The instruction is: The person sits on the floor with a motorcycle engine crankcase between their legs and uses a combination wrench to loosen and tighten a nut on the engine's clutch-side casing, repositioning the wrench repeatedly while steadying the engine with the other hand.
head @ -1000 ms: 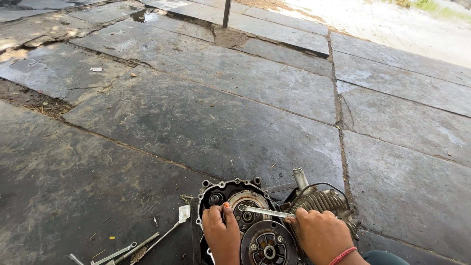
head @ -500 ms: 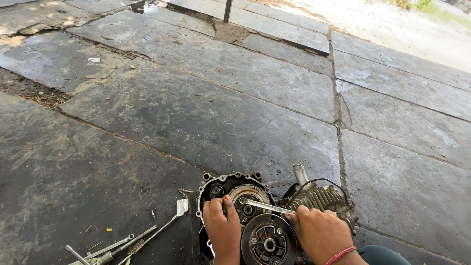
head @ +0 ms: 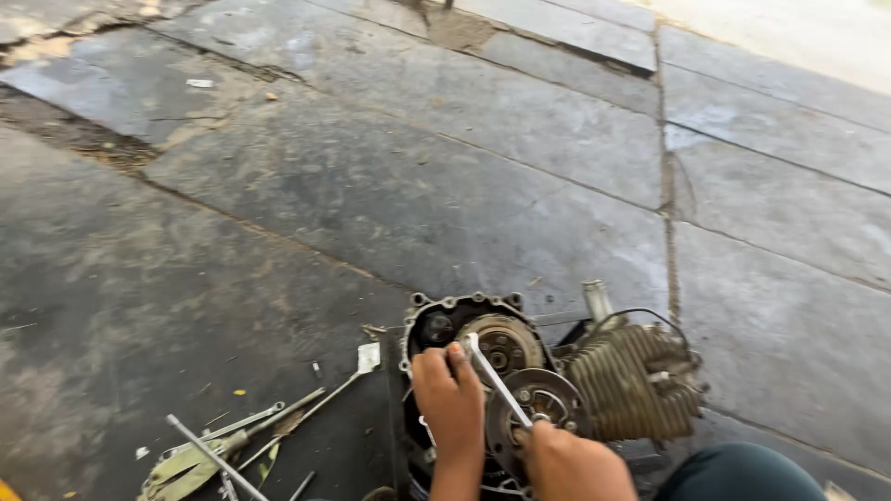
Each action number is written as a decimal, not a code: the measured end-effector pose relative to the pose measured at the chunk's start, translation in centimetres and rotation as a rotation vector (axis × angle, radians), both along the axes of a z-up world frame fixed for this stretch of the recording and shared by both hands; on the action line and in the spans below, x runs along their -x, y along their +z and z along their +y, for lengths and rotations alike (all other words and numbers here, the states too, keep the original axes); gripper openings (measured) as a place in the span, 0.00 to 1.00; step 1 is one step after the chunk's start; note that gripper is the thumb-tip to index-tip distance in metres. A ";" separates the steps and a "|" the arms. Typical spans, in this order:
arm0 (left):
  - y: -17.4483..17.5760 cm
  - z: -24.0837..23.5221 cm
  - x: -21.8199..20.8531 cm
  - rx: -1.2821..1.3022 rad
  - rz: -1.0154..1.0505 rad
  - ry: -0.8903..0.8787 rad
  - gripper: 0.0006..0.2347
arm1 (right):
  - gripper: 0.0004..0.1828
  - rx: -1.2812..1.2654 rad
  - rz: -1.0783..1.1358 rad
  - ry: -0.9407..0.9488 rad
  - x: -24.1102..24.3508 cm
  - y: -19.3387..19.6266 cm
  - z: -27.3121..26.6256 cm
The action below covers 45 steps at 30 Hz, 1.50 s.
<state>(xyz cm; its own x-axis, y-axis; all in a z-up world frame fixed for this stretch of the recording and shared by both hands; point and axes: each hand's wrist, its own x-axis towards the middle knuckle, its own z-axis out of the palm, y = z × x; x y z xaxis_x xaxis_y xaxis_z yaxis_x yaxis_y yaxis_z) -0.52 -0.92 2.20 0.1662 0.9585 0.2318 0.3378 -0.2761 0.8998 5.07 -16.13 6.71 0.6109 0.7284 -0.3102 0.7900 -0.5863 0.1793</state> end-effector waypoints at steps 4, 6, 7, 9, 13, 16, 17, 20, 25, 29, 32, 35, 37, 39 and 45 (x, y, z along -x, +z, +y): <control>0.3 -1.6 0.8 -0.033 -0.106 -0.010 0.10 | 0.15 -0.264 0.228 0.012 -0.5 4.7 -4.1; 0.3 -1.5 1.1 -0.048 -0.102 -0.024 0.09 | 0.16 -0.279 0.411 -0.129 -0.9 6.1 -5.5; 0.3 -1.4 0.9 0.001 -0.125 -0.022 0.09 | 0.13 -0.335 0.497 -0.234 -1.7 5.9 -6.5; 1.2 -1.2 0.8 0.053 -0.143 -0.022 0.10 | 0.11 -0.388 0.586 -0.344 -4.3 4.6 -9.4; 2.8 -0.8 0.6 0.343 -0.129 -0.027 0.11 | 0.09 -0.752 0.892 -0.356 -8.9 3.8 -11.3; 3.3 -0.9 0.2 0.402 -0.131 -0.004 0.11 | 0.10 -0.725 0.983 -0.339 -11.0 5.2 -8.4; 3.5 -1.0 0.0 0.400 -0.111 0.005 0.12 | 0.11 -0.644 0.957 -0.339 -11.9 5.5 -7.2; 3.8 -0.3 -0.2 0.401 -0.041 -0.016 0.15 | 0.13 -0.352 0.647 -0.302 -11.8 9.2 -2.6; 3.0 0.5 -1.3 0.362 -0.012 -0.034 0.15 | 0.19 -0.203 0.346 0.055 -15.8 8.7 -0.2; 2.7 0.4 -1.3 0.345 -0.068 -0.011 0.15 | 0.20 -0.073 0.240 0.344 -16.7 8.6 2.2; 2.2 0.4 -1.4 0.321 -0.051 -0.018 0.15 | 0.19 0.085 0.186 0.306 -16.2 10.0 4.3; 1.7 0.4 -1.4 0.286 -0.074 -0.016 0.15 | 0.21 0.175 0.103 0.260 -16.0 11.9 5.3; 2.1 0.5 -1.2 0.312 -0.076 -0.024 0.15 | 0.21 0.178 0.087 0.272 -16.2 11.7 5.4; 2.5 0.5 -1.1 0.333 -0.079 -0.035 0.14 | 0.21 0.175 0.069 0.283 -16.4 11.8 5.5; 1.9 0.6 -1.2 0.342 -0.050 -0.010 0.14 | 0.20 0.168 0.026 0.314 -15.5 12.9 7.5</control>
<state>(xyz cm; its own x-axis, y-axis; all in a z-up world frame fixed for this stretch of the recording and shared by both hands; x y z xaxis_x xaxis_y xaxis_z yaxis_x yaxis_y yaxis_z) 0.70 -0.37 4.12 0.1725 0.9805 -0.0943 0.2897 0.0410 0.9562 20.56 -8.65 19.60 0.3553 0.8170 -0.4541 0.9327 -0.2780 0.2297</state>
